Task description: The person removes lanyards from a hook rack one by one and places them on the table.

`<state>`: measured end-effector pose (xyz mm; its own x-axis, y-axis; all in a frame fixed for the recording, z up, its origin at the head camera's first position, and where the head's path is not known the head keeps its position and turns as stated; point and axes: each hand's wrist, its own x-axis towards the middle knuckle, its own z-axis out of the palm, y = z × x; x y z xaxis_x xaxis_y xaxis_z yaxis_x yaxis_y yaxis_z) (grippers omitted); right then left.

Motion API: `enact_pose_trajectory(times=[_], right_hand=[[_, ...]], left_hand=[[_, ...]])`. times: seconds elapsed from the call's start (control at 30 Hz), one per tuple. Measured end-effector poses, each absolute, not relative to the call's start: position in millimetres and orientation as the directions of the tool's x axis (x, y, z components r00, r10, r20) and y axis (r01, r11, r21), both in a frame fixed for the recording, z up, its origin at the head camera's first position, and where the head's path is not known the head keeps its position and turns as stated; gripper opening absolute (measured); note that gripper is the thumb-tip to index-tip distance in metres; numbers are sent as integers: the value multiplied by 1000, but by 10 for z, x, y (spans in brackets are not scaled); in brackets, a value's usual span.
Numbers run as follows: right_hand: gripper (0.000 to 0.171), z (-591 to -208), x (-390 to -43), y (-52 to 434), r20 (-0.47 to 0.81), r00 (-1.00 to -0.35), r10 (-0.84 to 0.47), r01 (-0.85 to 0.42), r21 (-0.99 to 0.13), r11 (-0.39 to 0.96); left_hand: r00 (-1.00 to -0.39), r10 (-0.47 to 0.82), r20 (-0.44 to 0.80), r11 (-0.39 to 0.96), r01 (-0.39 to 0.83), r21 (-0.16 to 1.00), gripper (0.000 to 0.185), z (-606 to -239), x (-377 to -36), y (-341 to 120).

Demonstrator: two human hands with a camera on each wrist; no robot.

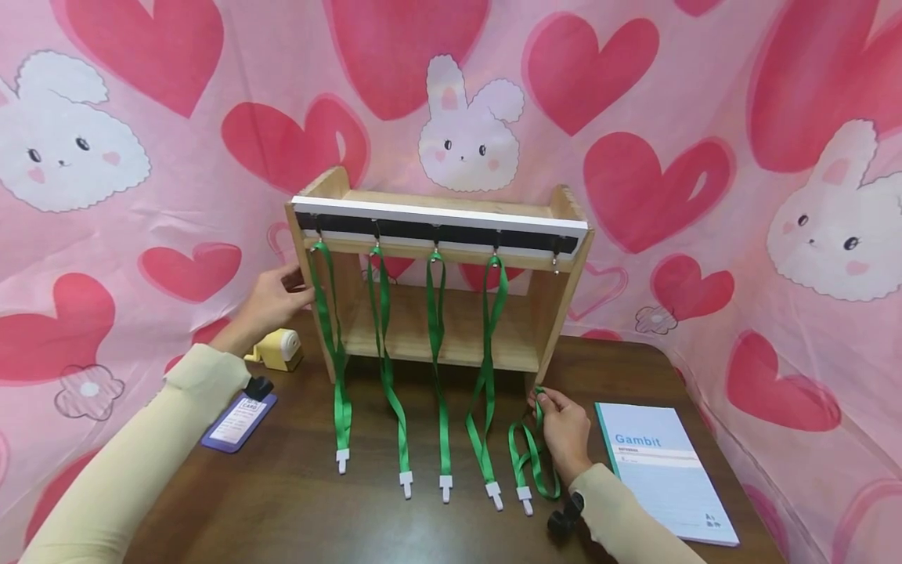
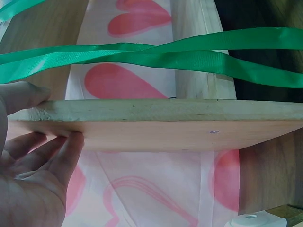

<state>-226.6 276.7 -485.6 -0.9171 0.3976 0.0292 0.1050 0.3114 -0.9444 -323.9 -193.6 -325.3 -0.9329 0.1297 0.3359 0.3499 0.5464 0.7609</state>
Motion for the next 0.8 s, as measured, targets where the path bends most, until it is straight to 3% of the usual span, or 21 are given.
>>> enact_pose_trajectory(times=[0.8], right_hand=[[29, -4892, -2203, 2745, 18, -923, 386, 120, -936, 331]], left_hand=[[-934, 134, 332, 559, 347, 753, 55, -3258, -3231, -1946]])
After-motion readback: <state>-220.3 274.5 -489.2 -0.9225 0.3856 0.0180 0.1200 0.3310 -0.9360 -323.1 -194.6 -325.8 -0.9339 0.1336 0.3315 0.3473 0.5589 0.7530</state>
